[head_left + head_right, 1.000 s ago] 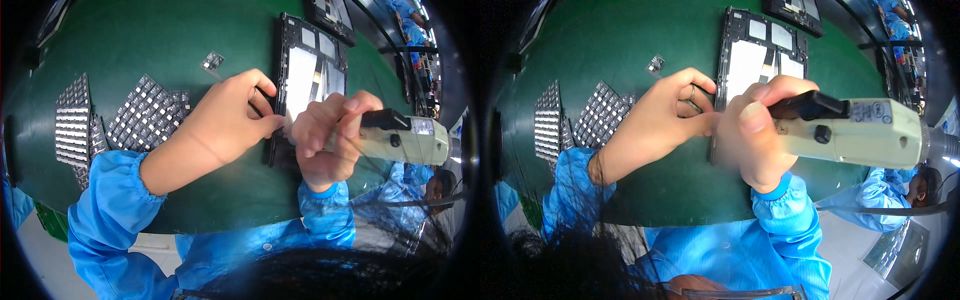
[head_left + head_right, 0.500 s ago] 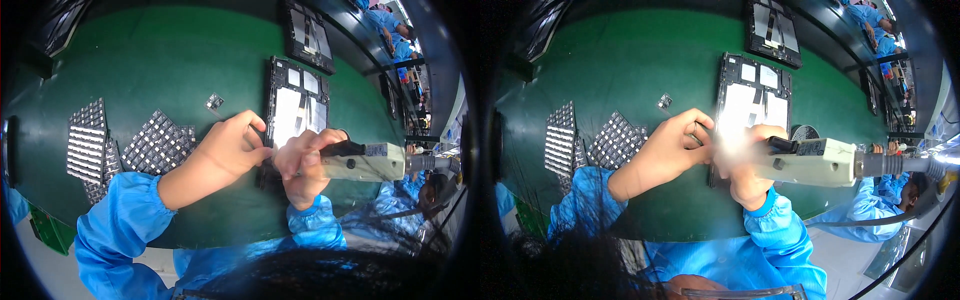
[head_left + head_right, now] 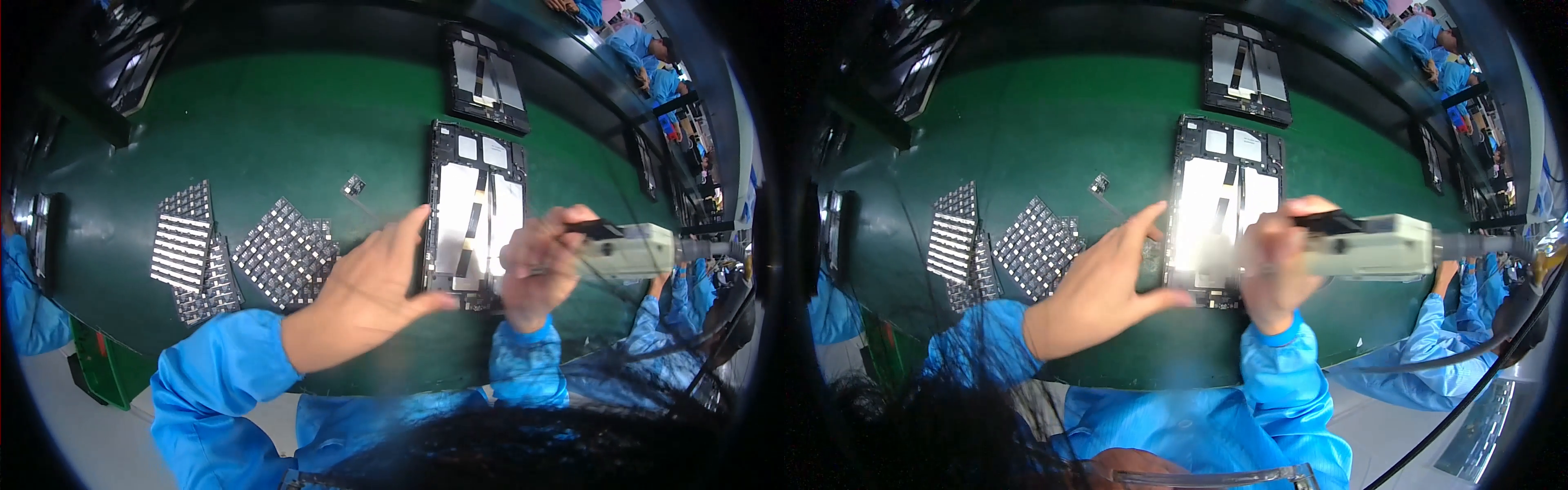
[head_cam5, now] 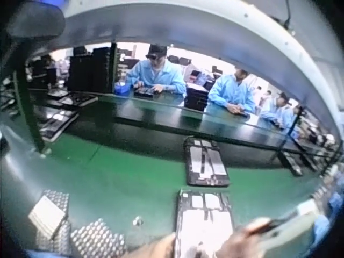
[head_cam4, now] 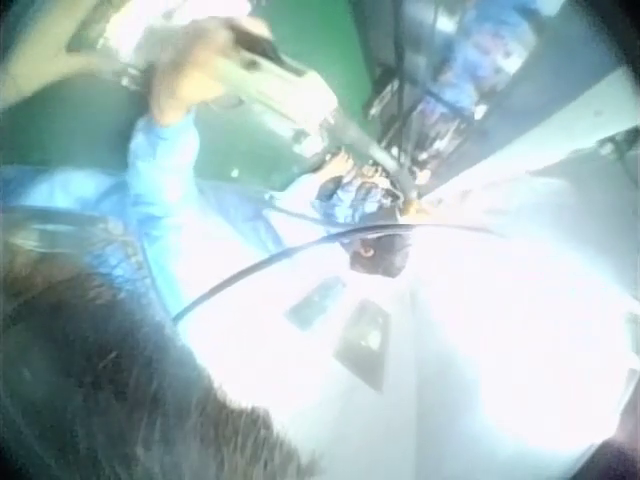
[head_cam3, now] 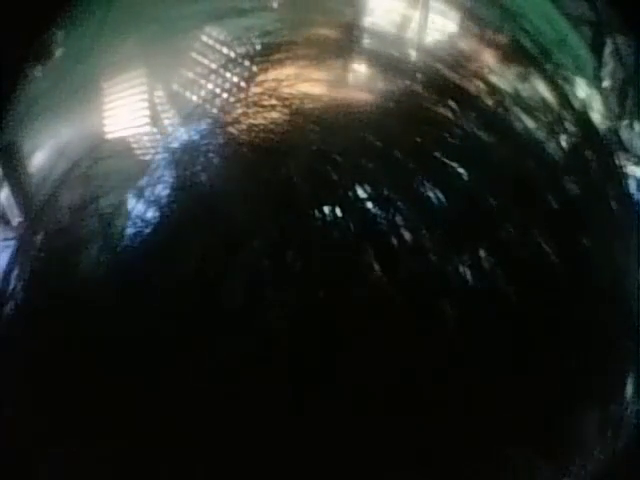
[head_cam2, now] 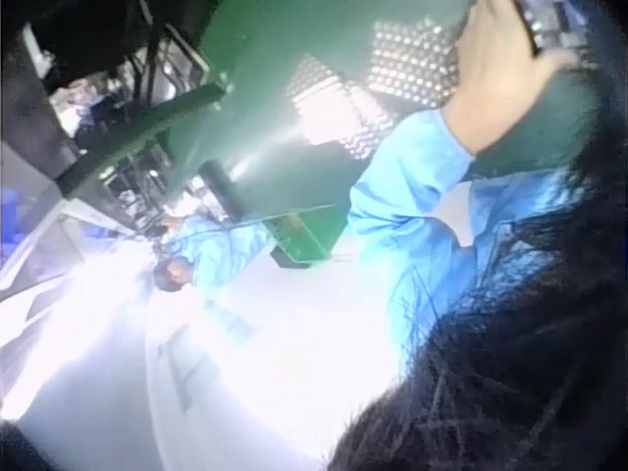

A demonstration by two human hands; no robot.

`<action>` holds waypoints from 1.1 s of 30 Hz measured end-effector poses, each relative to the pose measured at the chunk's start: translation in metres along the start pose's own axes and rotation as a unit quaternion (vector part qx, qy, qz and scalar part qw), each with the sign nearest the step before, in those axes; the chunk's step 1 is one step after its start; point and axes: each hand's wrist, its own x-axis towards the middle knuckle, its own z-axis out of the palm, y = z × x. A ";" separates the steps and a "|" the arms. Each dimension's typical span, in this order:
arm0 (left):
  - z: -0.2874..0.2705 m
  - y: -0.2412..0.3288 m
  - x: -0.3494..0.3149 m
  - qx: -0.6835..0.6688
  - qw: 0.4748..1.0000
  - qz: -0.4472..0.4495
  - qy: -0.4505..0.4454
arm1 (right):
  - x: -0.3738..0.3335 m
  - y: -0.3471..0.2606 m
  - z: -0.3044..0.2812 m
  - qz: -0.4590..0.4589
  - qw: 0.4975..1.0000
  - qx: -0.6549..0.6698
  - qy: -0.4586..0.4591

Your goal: Assembling small electronic components into a tablet frame using an electric screwdriver.

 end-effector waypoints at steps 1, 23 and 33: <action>0.006 0.002 -0.004 0.119 0.991 0.057 0.011 | 0.011 -0.007 -0.007 0.002 0.998 0.060 -0.008; -0.106 -0.007 0.056 -0.420 0.890 -0.082 0.155 | 0.062 -0.053 -0.190 0.046 0.993 0.072 0.084; -0.212 -0.136 0.192 -0.272 0.944 -0.146 0.119 | 0.060 -0.068 -0.173 0.078 0.994 0.046 0.059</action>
